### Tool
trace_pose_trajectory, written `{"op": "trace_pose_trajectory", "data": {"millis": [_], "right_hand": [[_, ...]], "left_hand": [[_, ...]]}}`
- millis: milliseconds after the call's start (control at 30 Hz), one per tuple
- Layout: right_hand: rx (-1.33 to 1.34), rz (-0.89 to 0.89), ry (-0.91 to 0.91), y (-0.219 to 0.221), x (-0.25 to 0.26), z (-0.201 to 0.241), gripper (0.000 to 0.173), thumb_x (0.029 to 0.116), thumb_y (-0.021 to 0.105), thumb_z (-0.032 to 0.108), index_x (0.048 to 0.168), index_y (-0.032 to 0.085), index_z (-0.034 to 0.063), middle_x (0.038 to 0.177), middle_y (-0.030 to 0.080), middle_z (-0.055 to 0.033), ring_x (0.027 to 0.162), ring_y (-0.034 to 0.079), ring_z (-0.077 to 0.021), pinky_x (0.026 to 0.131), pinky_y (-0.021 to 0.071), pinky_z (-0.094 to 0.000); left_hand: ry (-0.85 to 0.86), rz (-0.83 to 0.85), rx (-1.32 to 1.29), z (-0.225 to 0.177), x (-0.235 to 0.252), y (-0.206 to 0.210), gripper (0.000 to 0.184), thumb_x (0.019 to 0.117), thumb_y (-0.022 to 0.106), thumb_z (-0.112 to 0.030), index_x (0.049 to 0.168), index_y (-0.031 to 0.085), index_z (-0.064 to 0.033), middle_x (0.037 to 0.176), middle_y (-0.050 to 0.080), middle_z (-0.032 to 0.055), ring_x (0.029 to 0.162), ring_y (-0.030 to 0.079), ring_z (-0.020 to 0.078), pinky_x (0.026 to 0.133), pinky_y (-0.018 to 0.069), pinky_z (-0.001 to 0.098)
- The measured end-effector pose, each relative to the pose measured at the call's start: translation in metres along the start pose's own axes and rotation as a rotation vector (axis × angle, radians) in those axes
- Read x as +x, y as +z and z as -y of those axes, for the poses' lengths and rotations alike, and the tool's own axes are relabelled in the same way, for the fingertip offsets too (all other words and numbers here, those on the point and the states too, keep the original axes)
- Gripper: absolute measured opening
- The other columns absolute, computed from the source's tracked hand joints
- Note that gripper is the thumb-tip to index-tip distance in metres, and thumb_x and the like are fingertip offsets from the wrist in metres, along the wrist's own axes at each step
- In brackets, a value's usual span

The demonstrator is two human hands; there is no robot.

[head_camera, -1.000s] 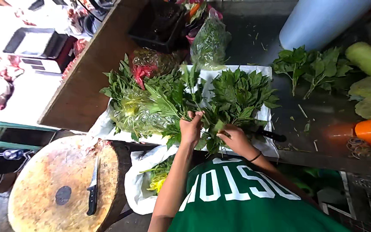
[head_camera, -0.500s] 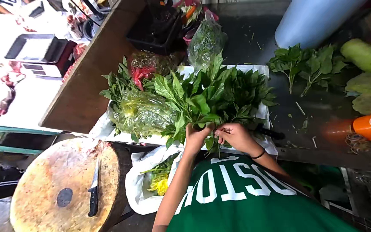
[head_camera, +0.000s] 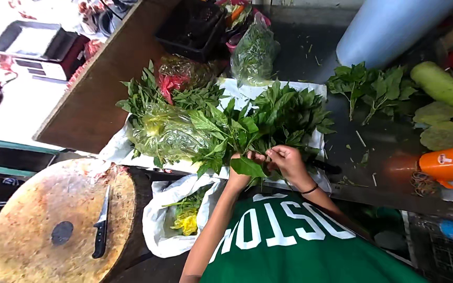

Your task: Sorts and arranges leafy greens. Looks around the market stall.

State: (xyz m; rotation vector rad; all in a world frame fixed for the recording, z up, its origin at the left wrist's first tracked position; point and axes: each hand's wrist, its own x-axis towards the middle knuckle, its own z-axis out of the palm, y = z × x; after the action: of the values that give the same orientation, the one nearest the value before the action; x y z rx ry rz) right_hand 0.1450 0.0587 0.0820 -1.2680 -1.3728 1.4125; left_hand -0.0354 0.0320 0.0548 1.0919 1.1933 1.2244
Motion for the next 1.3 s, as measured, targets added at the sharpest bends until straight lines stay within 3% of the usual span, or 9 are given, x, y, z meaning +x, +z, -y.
{"op": "trace_pose_trajectory", "data": {"millis": [167,267,367,600,867,1000,1067,1167,1300], "right_hand": [[-0.142,-0.001,0.042,-0.02,0.016,-0.006,0.021,0.104,0.062,0.023,0.106,0.071,0.0041,0.086,0.074,-0.008,0.068,0.073,-0.0216,0.066,0.0655,-0.0379],[-0.251,0.034,0.019,-0.022,0.015,-0.006,0.022,0.1047,0.06,0.026,0.107,0.072,0.0072,0.086,0.074,-0.0039,0.067,0.072,-0.0173,0.063,0.0651,-0.0344],[-0.295,0.099,-0.012,-0.012,0.008,0.004,0.025,0.1056,0.058,0.028,0.109,0.073,0.0084,0.086,0.075,-0.0008,0.067,0.071,-0.0122,0.063,0.0639,-0.0297],[-0.321,0.326,0.159,0.026,0.002,-0.008,0.03,0.1066,0.054,0.023,0.13,0.065,0.0092,0.091,0.073,-0.0041,0.064,0.068,-0.0104,0.062,0.0606,-0.0285],[-0.115,0.046,-0.062,0.024,0.003,-0.004,0.027,0.1057,0.057,0.017,0.131,0.064,0.009,0.087,0.073,-0.0051,0.064,0.068,-0.0154,0.057,0.0604,-0.0311],[-0.269,0.123,-0.027,0.028,0.004,-0.009,0.029,0.1065,0.054,0.022,0.131,0.063,0.0109,0.086,0.072,-0.002,0.063,0.068,-0.0119,0.057,0.0605,-0.0302],[-0.369,0.235,0.04,0.034,0.0,-0.024,0.031,0.1058,0.053,0.025,0.131,0.064,0.0107,0.083,0.071,-0.0028,0.061,0.067,-0.0115,0.057,0.0606,-0.031],[-0.305,0.368,0.056,0.025,-0.003,-0.035,0.041,0.1044,0.06,0.032,0.144,0.058,0.0209,0.09,0.074,-0.0041,0.065,0.072,-0.0154,0.061,0.0646,-0.0353],[-0.304,0.229,0.062,-0.044,0.009,-0.047,0.05,0.105,0.059,0.035,0.153,0.047,0.0284,0.107,0.074,-0.0075,0.076,0.073,-0.0244,0.063,0.0647,-0.0434]], "left_hand": [[-0.374,-0.021,-0.55,0.024,0.011,-0.005,0.026,0.1045,0.059,-0.022,0.123,0.064,-0.0044,0.098,0.071,0.0087,0.052,0.045,0.0026,0.047,0.0386,0.0181],[-0.482,-0.054,-0.797,0.044,0.013,-0.017,0.028,0.1094,0.048,-0.03,0.104,0.059,-0.0048,0.072,0.056,0.001,0.047,0.046,0.0042,0.044,0.0436,0.0167],[-0.496,-0.049,-0.925,0.047,0.008,-0.013,0.033,0.1109,0.043,-0.033,0.093,0.055,-0.0084,0.072,0.054,0.0007,0.05,0.048,0.0063,0.047,0.0463,0.0183],[-0.5,0.002,-0.956,0.048,0.005,0.002,0.059,0.1031,0.033,-0.066,0.105,0.058,-0.0126,0.084,0.066,0.0079,0.072,0.068,0.0172,0.065,0.0598,0.0308],[-0.423,0.083,-1.136,0.065,0.001,0.01,0.074,0.096,0.028,-0.079,0.101,0.062,-0.0131,0.085,0.065,0.0062,0.074,0.064,0.0194,0.068,0.0564,0.0338],[-0.413,0.083,-1.151,0.062,0.0,0.01,0.076,0.0963,0.034,-0.077,0.114,0.06,-0.0083,0.099,0.069,0.0135,0.088,0.07,0.025,0.077,0.06,0.04],[-0.449,0.016,-1.047,0.054,0.002,0.008,0.069,0.1019,0.029,-0.07,0.116,0.057,-0.0081,0.098,0.07,0.0139,0.083,0.072,0.0243,0.069,0.0614,0.0382],[-0.496,-0.093,-0.754,0.048,0.004,-0.001,0.046,0.1117,0.032,-0.044,0.109,0.058,-0.0067,0.091,0.067,0.0089,0.077,0.068,0.0189,0.068,0.0603,0.0354],[-0.321,-0.078,-0.665,0.044,-0.01,-0.029,0.038,0.1111,0.035,-0.044,0.095,0.059,-0.0191,0.087,0.061,-0.0028,0.08,0.062,0.0111,0.075,0.0576,0.0306]]}}
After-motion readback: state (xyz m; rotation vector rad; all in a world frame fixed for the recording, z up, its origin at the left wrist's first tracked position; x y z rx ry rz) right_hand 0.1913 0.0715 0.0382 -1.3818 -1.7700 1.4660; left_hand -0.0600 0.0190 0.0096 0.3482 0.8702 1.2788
